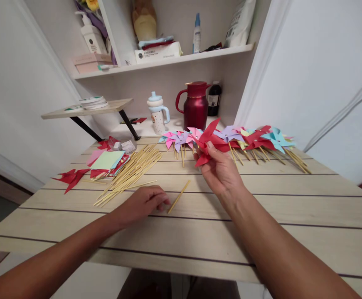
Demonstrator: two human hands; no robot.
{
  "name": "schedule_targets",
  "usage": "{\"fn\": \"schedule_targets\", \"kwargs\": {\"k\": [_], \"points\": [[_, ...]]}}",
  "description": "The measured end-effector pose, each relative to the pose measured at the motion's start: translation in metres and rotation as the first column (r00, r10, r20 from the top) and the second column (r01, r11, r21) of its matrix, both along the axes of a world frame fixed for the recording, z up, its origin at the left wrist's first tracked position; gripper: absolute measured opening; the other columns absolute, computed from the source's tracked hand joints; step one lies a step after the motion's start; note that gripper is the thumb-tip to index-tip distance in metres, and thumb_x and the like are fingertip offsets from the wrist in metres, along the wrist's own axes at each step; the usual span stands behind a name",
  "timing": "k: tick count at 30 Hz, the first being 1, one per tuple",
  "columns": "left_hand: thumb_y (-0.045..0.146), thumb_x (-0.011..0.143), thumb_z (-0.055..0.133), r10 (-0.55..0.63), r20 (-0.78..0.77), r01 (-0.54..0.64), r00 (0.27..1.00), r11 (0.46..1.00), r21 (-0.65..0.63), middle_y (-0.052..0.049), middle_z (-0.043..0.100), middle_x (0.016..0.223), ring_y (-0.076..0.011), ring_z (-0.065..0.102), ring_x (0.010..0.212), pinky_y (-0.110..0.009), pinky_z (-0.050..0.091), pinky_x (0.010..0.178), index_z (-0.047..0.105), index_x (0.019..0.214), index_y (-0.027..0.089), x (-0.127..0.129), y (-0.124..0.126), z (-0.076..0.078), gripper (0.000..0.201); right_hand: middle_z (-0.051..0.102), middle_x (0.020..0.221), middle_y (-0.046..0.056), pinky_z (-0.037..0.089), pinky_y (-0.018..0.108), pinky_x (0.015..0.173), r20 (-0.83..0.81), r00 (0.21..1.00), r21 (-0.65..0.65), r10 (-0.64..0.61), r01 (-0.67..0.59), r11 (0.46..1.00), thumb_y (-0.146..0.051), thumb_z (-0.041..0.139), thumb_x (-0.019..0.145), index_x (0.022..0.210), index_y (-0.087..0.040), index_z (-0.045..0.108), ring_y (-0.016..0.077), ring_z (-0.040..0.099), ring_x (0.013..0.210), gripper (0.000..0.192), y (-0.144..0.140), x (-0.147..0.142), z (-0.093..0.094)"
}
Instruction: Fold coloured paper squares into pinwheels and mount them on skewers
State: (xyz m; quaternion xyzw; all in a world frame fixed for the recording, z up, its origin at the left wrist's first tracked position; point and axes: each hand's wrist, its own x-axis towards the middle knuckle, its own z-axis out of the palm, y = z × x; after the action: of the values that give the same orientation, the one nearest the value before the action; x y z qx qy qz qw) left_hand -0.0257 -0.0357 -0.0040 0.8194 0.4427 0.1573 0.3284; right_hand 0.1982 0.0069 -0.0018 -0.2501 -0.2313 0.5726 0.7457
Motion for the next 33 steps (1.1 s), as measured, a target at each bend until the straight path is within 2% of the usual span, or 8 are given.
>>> {"fn": "schedule_targets", "kwargs": {"k": [3,6,11,17,21,25,31,33], "points": [[0.02,0.093,0.047,0.013,-0.004,-0.012,1.0,0.964,0.266,-0.005,0.068,0.098,-0.0175,0.063,0.092,-0.028,0.047,0.084,0.069,0.095,0.02,-0.01,0.006,-0.008,0.022,0.072,0.072,-0.003,0.061,0.027,0.072,0.014,1.0,-0.018,-0.004,0.005,1.0,-0.021,0.078,0.077,0.076,-0.023,0.07,0.0123,0.069,0.069,0.008,0.0,0.001,0.001],[0.015,0.094,0.046,-0.05,-0.163,0.128,0.985,0.846,0.518,-0.008,0.06,0.123,-0.0206,0.059,0.108,-0.035,0.044,0.093,0.063,0.12,0.025,-0.011,0.013,-0.015,0.033,0.073,0.074,-0.004,0.06,0.026,0.074,0.007,1.0,-0.018,0.012,-0.012,1.0,-0.019,0.08,0.074,0.076,-0.022,0.07,0.0114,0.068,0.068,0.011,0.0,0.0,0.0],[0.019,0.097,0.048,-0.274,-0.428,0.498,0.861,0.624,0.602,-0.006,0.046,0.148,-0.0257,0.044,0.131,-0.043,0.035,0.102,0.059,0.128,0.038,0.004,0.034,-0.017,0.038,0.073,0.073,-0.004,0.059,0.026,0.077,0.009,1.0,-0.022,0.022,-0.022,1.0,-0.02,0.081,0.072,0.076,-0.021,0.07,0.0109,0.068,0.07,0.012,0.001,0.0,-0.003],[0.029,0.085,0.07,-0.271,-0.39,0.463,0.88,0.671,0.579,-0.009,0.061,0.13,-0.0278,0.048,0.126,-0.041,0.032,0.101,0.071,0.086,0.02,0.022,0.062,-0.014,0.009,0.072,0.073,-0.005,0.059,0.026,0.074,-0.009,1.0,-0.02,-0.001,0.001,1.0,-0.021,0.084,0.07,0.076,-0.021,0.07,0.0097,0.067,0.068,0.015,0.002,0.002,-0.001],[0.038,0.087,0.067,-0.183,-0.436,0.423,0.881,0.717,0.554,-0.006,0.069,0.097,-0.0225,0.058,0.098,-0.037,0.035,0.089,0.066,0.087,0.017,0.027,0.062,-0.02,0.021,0.072,0.072,-0.004,0.059,0.028,0.073,-0.021,1.0,-0.008,-0.016,0.016,1.0,-0.021,0.083,0.071,0.075,-0.021,0.07,0.0109,0.067,0.068,0.013,0.003,0.004,0.001],[0.04,0.09,0.062,-0.092,-0.458,0.372,0.884,0.731,0.572,-0.006,0.067,0.095,-0.0216,0.058,0.091,-0.036,0.037,0.082,0.064,0.087,0.017,0.029,0.058,-0.028,0.023,0.073,0.073,-0.005,0.059,0.027,0.073,-0.022,0.999,-0.003,-0.033,0.033,0.999,-0.02,0.084,0.07,0.076,-0.021,0.071,0.0111,0.067,0.069,0.014,0.003,0.006,0.003],[0.038,0.088,0.065,0.077,-0.386,0.21,0.919,0.734,0.646,-0.014,0.055,0.135,-0.0301,0.051,0.12,-0.045,0.036,0.097,0.05,0.132,0.02,0.033,0.018,-0.027,0.05,0.073,0.073,-0.005,0.06,0.028,0.07,-0.016,0.999,-0.021,-0.028,0.028,0.999,-0.018,0.083,0.07,0.077,-0.021,0.07,0.0111,0.067,0.068,0.015,0.002,0.007,0.004],[0.037,0.091,0.061,-0.068,-0.379,0.306,0.923,0.729,0.613,-0.013,0.054,0.138,-0.0278,0.05,0.122,-0.045,0.036,0.099,0.044,0.139,0.022,0.029,-0.008,-0.024,0.052,0.073,0.073,-0.005,0.061,0.028,0.072,-0.029,0.999,-0.029,-0.024,0.023,0.999,-0.015,0.082,0.07,0.076,-0.021,0.069,0.0107,0.067,0.068,0.015,0.001,0.008,0.005]]}}
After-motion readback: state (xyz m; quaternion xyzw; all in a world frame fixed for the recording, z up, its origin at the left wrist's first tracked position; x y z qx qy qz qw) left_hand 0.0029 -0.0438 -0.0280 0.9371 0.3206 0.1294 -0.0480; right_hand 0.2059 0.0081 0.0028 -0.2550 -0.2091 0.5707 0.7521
